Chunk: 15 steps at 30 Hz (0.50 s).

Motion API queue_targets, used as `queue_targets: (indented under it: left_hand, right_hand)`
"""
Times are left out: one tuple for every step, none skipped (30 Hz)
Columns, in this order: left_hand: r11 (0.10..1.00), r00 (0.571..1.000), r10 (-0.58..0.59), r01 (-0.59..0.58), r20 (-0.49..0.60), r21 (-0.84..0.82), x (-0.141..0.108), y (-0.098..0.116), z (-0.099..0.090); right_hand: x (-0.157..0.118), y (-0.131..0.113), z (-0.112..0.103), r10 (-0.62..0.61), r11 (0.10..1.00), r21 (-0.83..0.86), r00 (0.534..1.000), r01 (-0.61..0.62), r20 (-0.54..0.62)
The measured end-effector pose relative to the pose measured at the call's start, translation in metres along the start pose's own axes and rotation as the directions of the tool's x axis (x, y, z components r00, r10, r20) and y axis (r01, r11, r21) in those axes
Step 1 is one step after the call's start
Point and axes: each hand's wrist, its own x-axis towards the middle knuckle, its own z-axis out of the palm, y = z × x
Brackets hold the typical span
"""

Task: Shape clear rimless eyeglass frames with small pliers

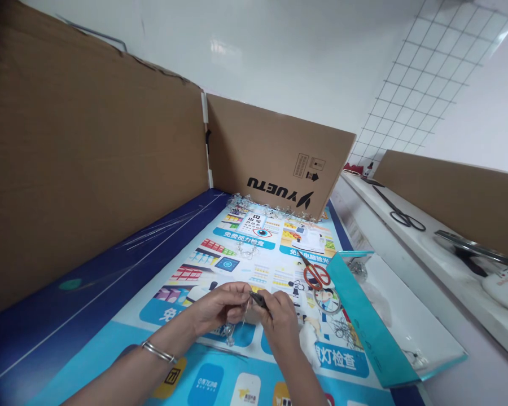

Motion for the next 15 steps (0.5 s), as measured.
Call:
queue_targets:
  left_hand:
    - [1.0,1.0,0.001,-0.001,0.003,0.007,-0.0004,0.0005,0.0004]
    - [1.0,1.0,0.005,-0.005,0.004,0.014,-0.0008,0.0011,0.0008]
    - [1.0,1.0,0.01,-0.01,0.002,0.022,-0.0011,0.0017,0.0011]
    - [0.999,1.0,0.019,-0.019,-0.003,0.032,-0.0013,0.0022,0.0012]
    - [0.998,0.999,0.032,-0.032,-0.013,0.046,-0.0013,0.0026,0.0012]
    - [0.997,0.999,0.047,-0.045,-0.027,0.064,-0.0013,0.0029,0.001]
    - [0.995,0.997,0.059,-0.055,-0.045,0.086,-0.0011,0.003,0.0006]
    - [0.992,0.996,0.066,-0.059,-0.066,0.11,-0.0008,0.0031,0.0001]
    - [0.989,0.993,0.069,-0.056,-0.091,0.134,-0.0005,0.003,-0.0005]
    - [0.987,0.991,0.068,-0.049,-0.118,0.156,-0.0002,0.0029,-0.001]
    - [0.984,0.987,0.067,-0.041,-0.145,0.174,0.0002,0.0029,-0.0015]
    - [0.981,0.982,0.071,-0.038,-0.172,0.189,0.0005,0.0029,-0.0017]
    - [0.978,0.977,0.08,-0.039,-0.198,0.203,0.0008,0.003,-0.0017]
    - [0.975,0.971,0.089,-0.04,-0.22,0.217,0.0011,0.0033,-0.0015]
    - [0.972,0.965,0.101,-0.043,-0.243,0.233,0.0014,0.0038,-0.001]
  right_hand:
    - [0.0,0.0004,-0.0001,0.001,1.0,-0.006,1.0,-0.001,-0.005]
    - [0.0,0.0005,-0.0004,0.0,1.0,-0.012,1.0,0.0,-0.01]
    - [0.0001,0.0005,-0.0009,-0.001,1.0,-0.019,1.0,0.001,-0.014]
    - [0.0003,0.0005,-0.0017,0.0,1.0,-0.025,1.0,-0.001,-0.019]
    - [0.0004,0.0005,-0.0026,0.003,0.999,-0.031,1.0,-0.004,-0.022]
    - [0.0006,0.0007,-0.0036,0.009,0.999,-0.038,1.0,-0.01,-0.023]
    - [0.0008,0.0011,-0.0046,0.019,0.999,-0.046,1.0,-0.02,-0.023]
    - [0.0009,0.0018,-0.0056,0.029,0.998,-0.056,0.999,-0.031,-0.027]
    - [0.001,0.0027,-0.0064,0.038,0.997,-0.068,0.999,-0.04,-0.032]
    - [0.0011,0.0039,-0.007,0.04,0.996,-0.083,0.998,-0.043,-0.04]
    - [0.0011,0.0051,-0.0075,0.038,0.994,-0.102,0.998,-0.043,-0.049]
    - [0.0011,0.0064,-0.0078,0.033,0.992,-0.122,0.998,-0.04,-0.059]
    - [0.0011,0.0077,-0.008,0.025,0.989,-0.145,0.998,-0.034,-0.065]
    - [0.0011,0.0087,-0.0082,0.015,0.985,-0.169,0.997,-0.026,-0.069]
    - [0.0011,0.0095,-0.0085,0.005,0.981,-0.195,0.997,-0.019,-0.071]
